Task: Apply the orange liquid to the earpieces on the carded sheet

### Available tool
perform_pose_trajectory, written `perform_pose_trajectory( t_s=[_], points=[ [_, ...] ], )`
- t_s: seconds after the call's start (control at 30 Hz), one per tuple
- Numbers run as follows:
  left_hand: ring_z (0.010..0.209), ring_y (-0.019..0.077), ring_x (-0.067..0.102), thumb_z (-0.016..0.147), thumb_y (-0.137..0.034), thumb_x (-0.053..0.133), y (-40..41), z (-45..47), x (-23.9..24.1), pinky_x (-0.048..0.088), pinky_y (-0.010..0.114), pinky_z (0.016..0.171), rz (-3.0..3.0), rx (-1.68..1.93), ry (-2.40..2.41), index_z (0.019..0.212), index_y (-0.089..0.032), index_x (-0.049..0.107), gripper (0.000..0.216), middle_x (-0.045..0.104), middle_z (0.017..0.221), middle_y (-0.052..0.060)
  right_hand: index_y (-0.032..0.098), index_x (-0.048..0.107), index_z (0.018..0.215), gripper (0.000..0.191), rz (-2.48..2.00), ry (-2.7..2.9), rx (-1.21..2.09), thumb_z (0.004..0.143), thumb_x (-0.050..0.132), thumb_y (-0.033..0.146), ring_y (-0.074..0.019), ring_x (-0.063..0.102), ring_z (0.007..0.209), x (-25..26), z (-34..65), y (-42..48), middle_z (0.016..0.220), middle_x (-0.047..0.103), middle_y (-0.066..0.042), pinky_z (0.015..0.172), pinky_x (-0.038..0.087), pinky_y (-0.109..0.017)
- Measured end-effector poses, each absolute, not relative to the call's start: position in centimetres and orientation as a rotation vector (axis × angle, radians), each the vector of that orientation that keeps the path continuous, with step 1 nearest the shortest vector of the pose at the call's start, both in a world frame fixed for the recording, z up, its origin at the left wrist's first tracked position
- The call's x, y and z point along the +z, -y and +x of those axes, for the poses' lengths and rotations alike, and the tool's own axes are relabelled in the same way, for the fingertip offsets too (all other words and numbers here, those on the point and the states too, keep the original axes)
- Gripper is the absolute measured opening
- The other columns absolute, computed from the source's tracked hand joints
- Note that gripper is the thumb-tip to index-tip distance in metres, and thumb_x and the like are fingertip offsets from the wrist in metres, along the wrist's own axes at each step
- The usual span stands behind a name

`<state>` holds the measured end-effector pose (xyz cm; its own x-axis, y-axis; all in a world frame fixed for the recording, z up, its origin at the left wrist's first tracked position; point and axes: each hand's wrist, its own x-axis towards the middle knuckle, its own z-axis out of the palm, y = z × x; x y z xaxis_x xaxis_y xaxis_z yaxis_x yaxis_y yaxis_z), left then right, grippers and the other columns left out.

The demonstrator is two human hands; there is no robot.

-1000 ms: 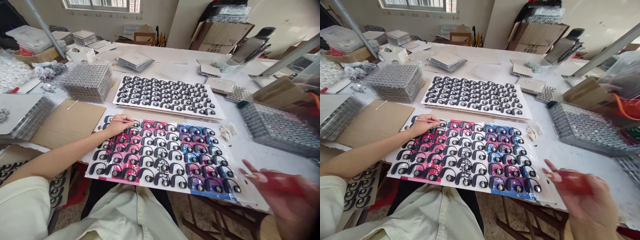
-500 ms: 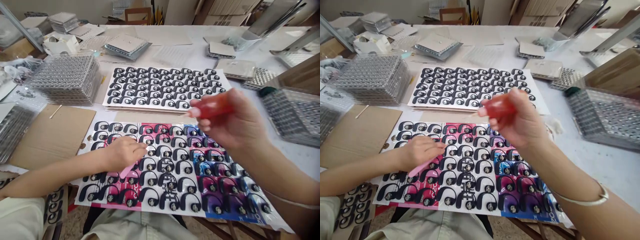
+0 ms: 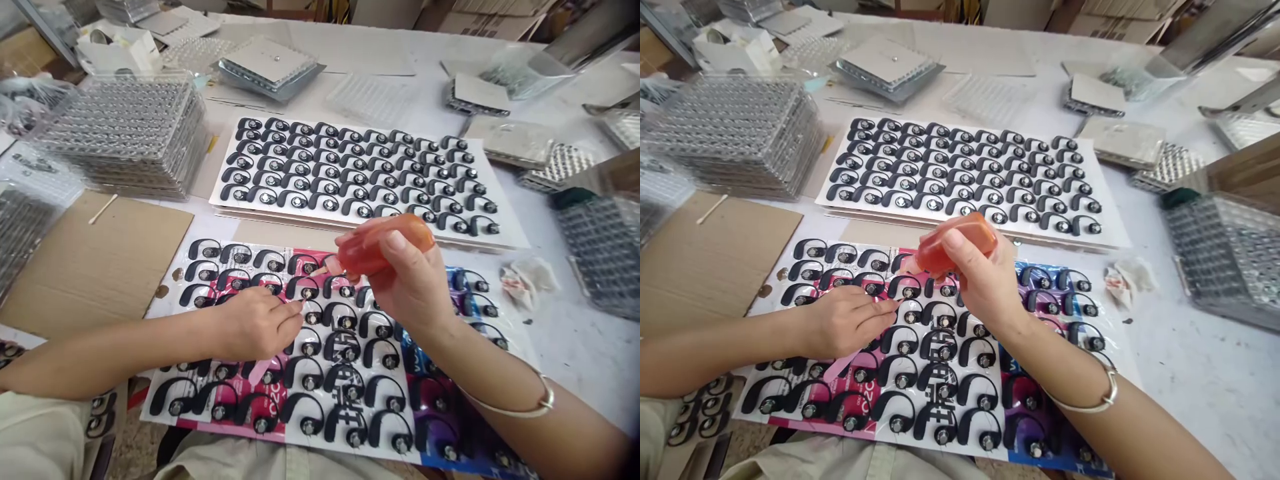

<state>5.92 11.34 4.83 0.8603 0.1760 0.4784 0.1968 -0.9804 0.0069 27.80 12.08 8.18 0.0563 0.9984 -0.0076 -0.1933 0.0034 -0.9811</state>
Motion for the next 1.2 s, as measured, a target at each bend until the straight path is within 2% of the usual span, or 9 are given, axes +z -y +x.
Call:
perform_pose_trajectory(
  t_s=[0.3,0.53,0.67,0.87,1.2],
  points=[
    [0.054,0.0150,0.061,0.086,-0.009,0.047,-10.9,6.0,4.5,0.047,0.028,0.044,-2.945,-0.685,0.304,0.086,-0.009,0.064,0.018,0.073,0.094,0.013,0.024,0.067,0.078,0.030,-1.123,1.092,1.079,0.067,0.074,0.051,-0.0166,0.064,0.066,6.4,27.7,-11.3,0.073,0.065,-0.002,0.058,0.053,-0.030],
    [0.058,0.0168,0.064,0.086,-0.011,0.046,-10.4,6.0,4.1,0.051,0.029,0.046,-2.910,-0.679,0.297,0.088,-0.007,0.065,0.020,0.072,0.095,0.017,0.023,0.065,0.086,0.027,-1.133,1.299,0.861,0.076,0.066,0.048,-0.0197,0.065,0.071,4.7,27.7,-10.2,0.079,0.068,-0.004,0.064,0.054,-0.035],
    [0.059,0.0179,0.065,0.085,-0.011,0.046,-10.3,6.1,4.0,0.050,0.029,0.044,-2.892,-0.641,0.278,0.089,-0.006,0.066,0.020,0.071,0.097,0.020,0.025,0.064,0.089,0.019,-1.082,1.516,0.668,0.077,0.066,0.039,-0.0195,0.064,0.069,5.0,27.5,-10.0,0.076,0.067,-0.004,0.062,0.053,-0.035],
    [0.057,0.0195,0.065,0.082,-0.009,0.048,-10.1,6.2,4.1,0.050,0.030,0.043,-2.887,-0.625,0.262,0.088,-0.004,0.065,0.019,0.071,0.094,0.022,0.026,0.063,0.094,0.018,-1.004,1.662,0.633,0.076,0.066,0.027,-0.0190,0.064,0.069,4.3,27.4,-9.9,0.077,0.067,-0.004,0.063,0.052,-0.035],
    [0.059,0.0196,0.066,0.084,-0.008,0.046,-10.1,6.2,4.2,0.050,0.030,0.042,-2.893,-0.593,0.283,0.089,-0.004,0.066,0.021,0.071,0.095,0.020,0.024,0.063,0.095,0.021,-0.990,1.693,0.633,0.075,0.067,0.023,-0.0201,0.065,0.071,3.6,27.5,-9.9,0.078,0.068,-0.005,0.063,0.052,-0.035]
  ],
)
